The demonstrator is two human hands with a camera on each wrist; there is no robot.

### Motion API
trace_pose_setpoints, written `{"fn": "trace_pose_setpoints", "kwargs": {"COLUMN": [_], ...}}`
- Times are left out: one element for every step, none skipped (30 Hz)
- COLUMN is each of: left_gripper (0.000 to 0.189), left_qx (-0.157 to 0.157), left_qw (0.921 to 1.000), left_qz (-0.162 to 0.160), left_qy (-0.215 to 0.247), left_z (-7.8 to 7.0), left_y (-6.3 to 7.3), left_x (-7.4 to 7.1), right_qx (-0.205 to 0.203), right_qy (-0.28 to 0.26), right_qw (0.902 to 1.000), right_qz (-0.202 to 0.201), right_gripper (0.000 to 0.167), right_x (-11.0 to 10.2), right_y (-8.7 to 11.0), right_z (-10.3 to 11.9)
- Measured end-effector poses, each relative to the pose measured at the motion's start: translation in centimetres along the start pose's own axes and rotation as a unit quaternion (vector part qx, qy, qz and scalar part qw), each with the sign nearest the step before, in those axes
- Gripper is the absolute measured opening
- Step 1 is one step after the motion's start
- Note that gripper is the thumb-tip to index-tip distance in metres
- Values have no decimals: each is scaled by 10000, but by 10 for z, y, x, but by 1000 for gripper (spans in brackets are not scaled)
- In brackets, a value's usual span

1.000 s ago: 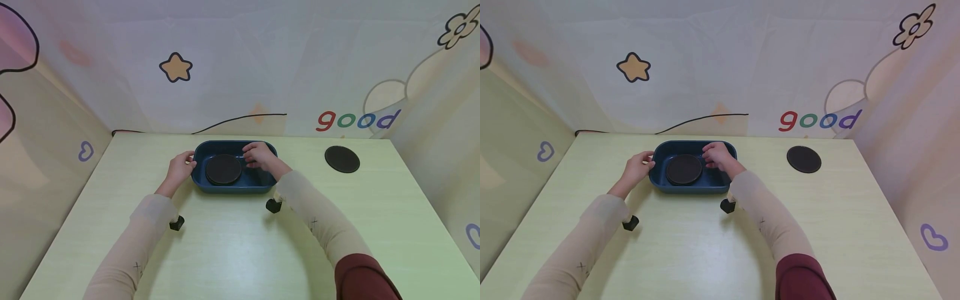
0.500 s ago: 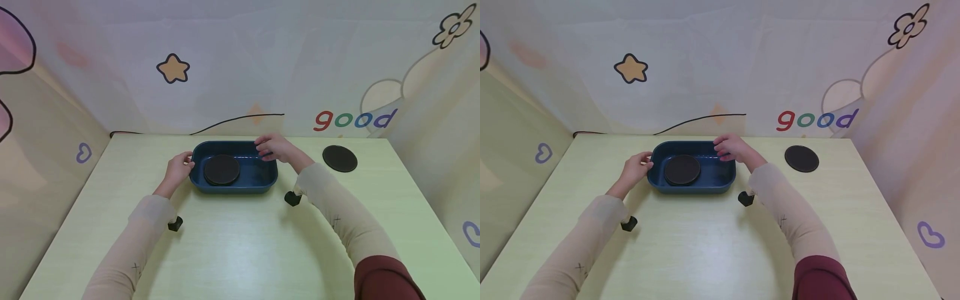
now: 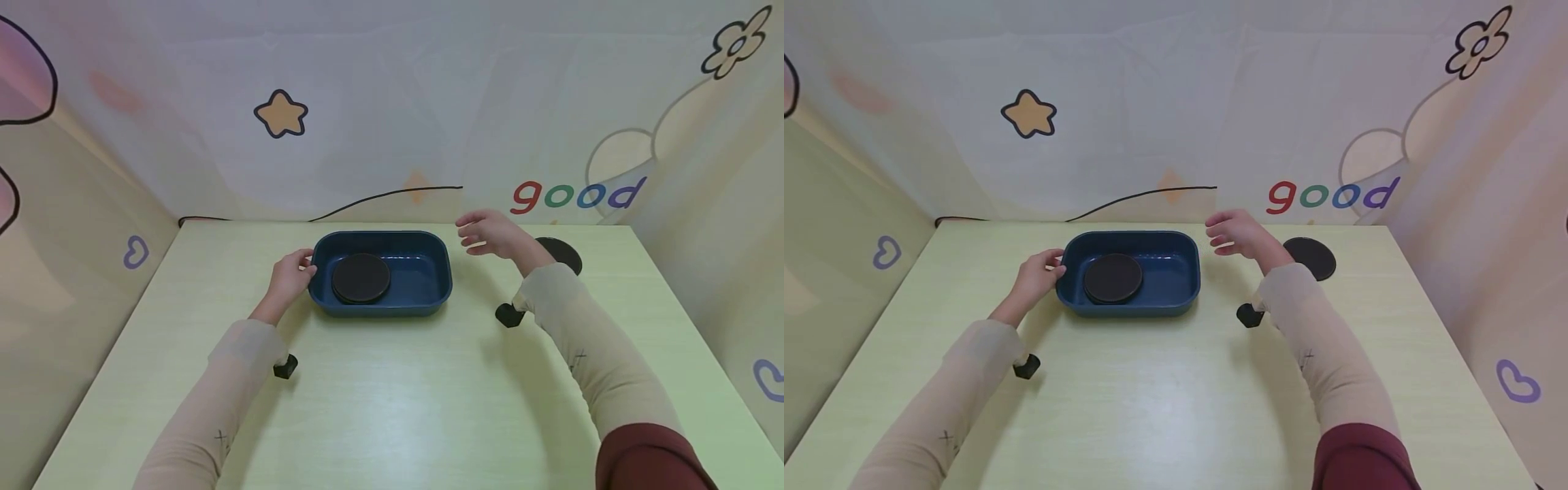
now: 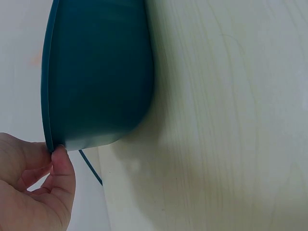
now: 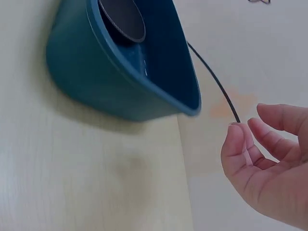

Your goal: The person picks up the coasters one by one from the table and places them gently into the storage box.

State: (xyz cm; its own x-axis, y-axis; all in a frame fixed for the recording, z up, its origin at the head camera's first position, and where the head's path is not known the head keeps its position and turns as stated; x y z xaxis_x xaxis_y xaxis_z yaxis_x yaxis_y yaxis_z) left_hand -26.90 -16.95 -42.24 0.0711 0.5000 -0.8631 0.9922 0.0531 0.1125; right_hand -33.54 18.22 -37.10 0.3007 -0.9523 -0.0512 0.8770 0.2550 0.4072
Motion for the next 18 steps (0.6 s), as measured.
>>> {"fn": "trace_pose_setpoints", "kwargs": {"left_gripper": [39,39,39,38,38,38,38,38,38,38,38,38,38,38,38,38,38,38], "left_qx": [-8,-10,-11,2,8,27,37,54,66,80,91,99,106,110,115,122,128,132], "left_qw": [10000,10000,10000,10000,10000,10000,10000,10000,10000,9999,9999,9999,9999,9999,9998,9998,9998,9998], "left_qz": [-5,-9,-13,-23,-29,-41,-46,-51,-60,-69,-81,-91,-100,-112,-123,-135,-142,-146], "left_qy": [3,8,15,11,17,4,0,-8,-18,-32,-47,-49,-50,-51,-58,-66,-71,-74], "left_z": [0,1,1,1,1,0,0,0,0,0,0,0,0,-1,-1,-1,-2,-2], "left_y": [0,-1,-1,-1,-1,-1,-1,0,0,0,0,0,0,1,1,1,1,2], "left_x": [0,1,1,1,1,1,1,1,1,1,1,1,0,0,0,0,-1,-1], "right_qx": [14,26,35,39,37,34,24,17,7,11,14,26,45,61,74,95,99,106], "right_qy": [-19,-24,-32,-28,-22,-36,-38,-26,-30,-53,-107,-171,-227,-267,-319,-365,-380,-375], "right_qw": [10000,9999,9999,9998,9997,9996,9994,9993,9992,9990,9988,9986,9982,9979,9974,9968,9965,9962], "right_qz": [-55,-100,-137,-173,-228,-285,-330,-367,-393,-438,-474,-505,-547,-593,-639,-698,-736,-785], "right_gripper": [32,33,34,35,36,37,38,39,40,40,41,41,41,41,42,41,41,40], "right_x": [-6,-11,-16,-21,-26,-31,-35,-39,-44,-48,-52,-57,-62,-66,-71,-76,-79,-83], "right_y": [1,3,4,6,8,9,11,13,15,16,18,18,19,20,20,20,21,21], "right_z": [-1,-2,-3,-4,-5,-5,-6,-7,-7,-8,-9,-10,-12,-14,-16,-18,-20,-22]}}
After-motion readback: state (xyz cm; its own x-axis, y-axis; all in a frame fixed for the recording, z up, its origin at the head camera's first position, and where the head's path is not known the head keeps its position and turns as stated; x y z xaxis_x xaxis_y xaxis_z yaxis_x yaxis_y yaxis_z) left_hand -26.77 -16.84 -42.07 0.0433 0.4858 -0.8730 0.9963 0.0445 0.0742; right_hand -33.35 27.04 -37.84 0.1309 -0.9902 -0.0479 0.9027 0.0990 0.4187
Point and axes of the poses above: each hand's wrist, its own y-axis away from the middle knuckle, its own x-axis out of the palm, z = x × y, the point moved 2 cm from there along -y, towards the middle knuckle, and after that the axes turned 15 degrees about -y, right-handed, at the moved point
